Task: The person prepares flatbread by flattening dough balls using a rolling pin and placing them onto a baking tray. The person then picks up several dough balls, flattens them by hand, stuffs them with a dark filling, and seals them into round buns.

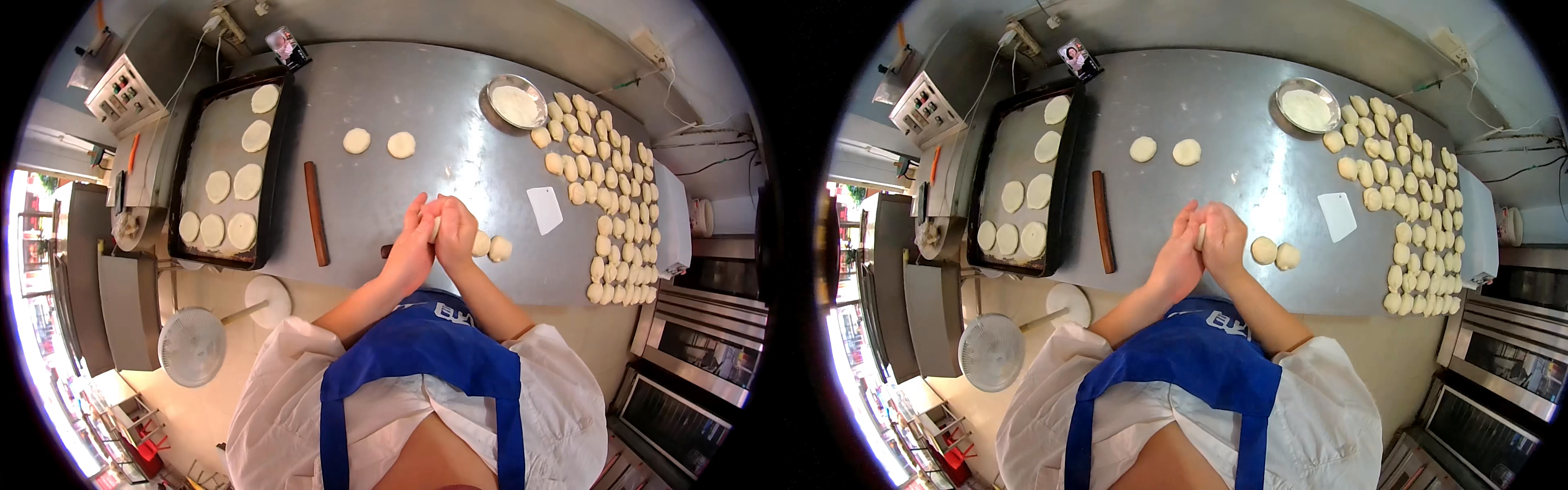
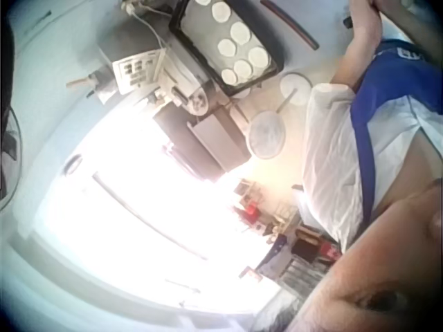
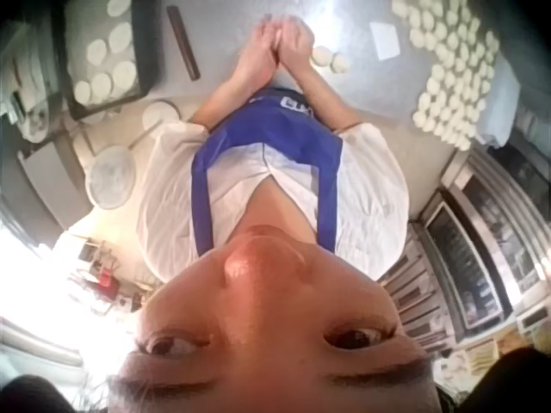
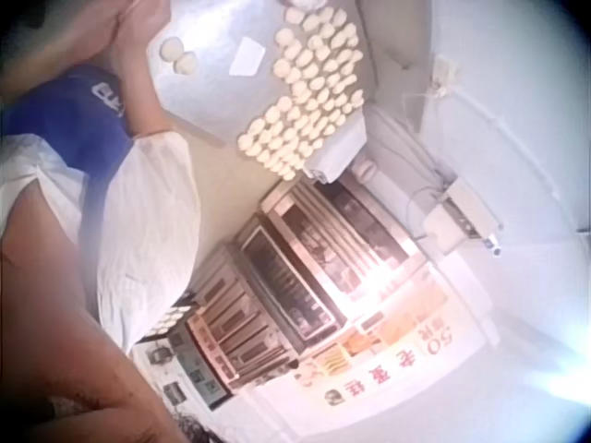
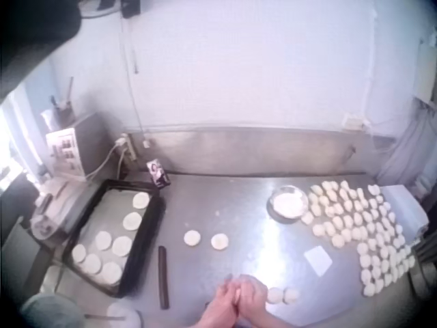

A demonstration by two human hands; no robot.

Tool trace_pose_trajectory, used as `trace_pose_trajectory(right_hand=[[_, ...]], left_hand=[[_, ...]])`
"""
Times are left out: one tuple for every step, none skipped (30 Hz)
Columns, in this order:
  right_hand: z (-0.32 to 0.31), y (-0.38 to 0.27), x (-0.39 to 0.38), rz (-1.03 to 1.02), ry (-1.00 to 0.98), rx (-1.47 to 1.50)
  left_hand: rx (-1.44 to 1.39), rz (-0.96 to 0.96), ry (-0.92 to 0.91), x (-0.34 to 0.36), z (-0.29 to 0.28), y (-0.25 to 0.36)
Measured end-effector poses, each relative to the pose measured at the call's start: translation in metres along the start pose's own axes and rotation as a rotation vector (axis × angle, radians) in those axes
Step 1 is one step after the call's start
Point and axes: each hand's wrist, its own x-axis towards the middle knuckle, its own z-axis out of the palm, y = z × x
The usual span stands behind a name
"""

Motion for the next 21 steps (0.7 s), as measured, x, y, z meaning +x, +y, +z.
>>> trace_pose_trajectory(right_hand=[[0.012, -0.014, 0.001, -0.067, 0.029, -0.069], [0.008, -0.017, 0.0, -0.147, -0.087, -0.167], [0.003, -0.021, -0.002, -0.233, -0.198, -0.255], [-0.006, -0.015, -0.002, -0.205, -0.288, -0.205], [-0.011, -0.005, -0.001, -0.176, -0.378, -0.153], [-0.012, 0.003, -0.001, -0.174, -0.409, -0.182], [-0.013, 0.011, -0.004, -0.167, -0.439, -0.209], [-0.008, 0.017, -0.008, -0.185, -0.416, -0.31], [0.0, 0.013, -0.008, -0.204, -0.396, -0.405], [0.004, 0.008, -0.007, -0.289, -0.331, -0.5], [0.007, 0.001, -0.006, -0.375, -0.265, -0.594], [0.008, -0.001, -0.005, -0.395, -0.269, -0.596], [0.007, -0.003, -0.003, -0.417, -0.271, -0.598], [0.005, 0.0, -0.001, -0.375, -0.347, -0.506], [0.003, 0.003, 0.001, -0.335, -0.42, -0.414], [0.002, 0.004, 0.001, -0.134, -0.443, -0.232], [0.001, 0.006, 0.002, 0.067, -0.461, -0.049], [0.001, 0.009, 0.0, 0.159, -0.484, -0.03], [0.001, 0.013, 0.001, 0.245, -0.499, -0.014], [0.003, 0.022, 0.004, 0.215, -0.522, -0.16], [0.005, 0.032, 0.002, 0.189, -0.536, -0.303]], left_hand=[[0.004, 0.019, -0.009, 0.002, -0.006, -0.004], [0.008, 0.036, -0.018, 0.007, -0.017, -0.012], [0.013, 0.045, -0.026, 0.008, -0.024, -0.016], [0.062, 0.009, -0.006, 0.009, -0.031, -0.021], [0.11, -0.027, 0.014, 0.01, -0.037, -0.026], [0.159, -0.064, 0.025, 0.013, -0.038, -0.028], [-0.007, -0.095, 0.037, 0.015, -0.04, -0.027], [-0.173, -0.126, 0.049, 0.019, -0.043, -0.025], [-0.338, -0.152, 0.066, 0.022, -0.047, -0.022], [-0.319, -0.111, 0.069, 0.025, -0.05, -0.024], [-0.299, -0.07, 0.072, 0.029, -0.055, -0.026], [-0.278, -0.031, 0.075, 0.03, -0.054, -0.024], [-0.256, -0.029, 0.101, 0.03, -0.052, -0.022], [-0.234, -0.027, 0.128, 0.029, -0.049, -0.021], [-0.212, -0.023, 0.153, 0.028, -0.045, -0.019], [-0.209, -0.066, 0.142, 0.028, -0.051, -0.017], [-0.206, -0.108, 0.132, 0.028, -0.061, -0.016], [-0.206, -0.153, 0.124, 0.027, -0.069, -0.019], [-0.166, -0.12, 0.095, 0.028, -0.072, -0.028], [-0.126, -0.086, 0.067, 0.029, -0.07, -0.04], [0.065, -0.06, 0.189, 0.018, -0.047, -0.042]])
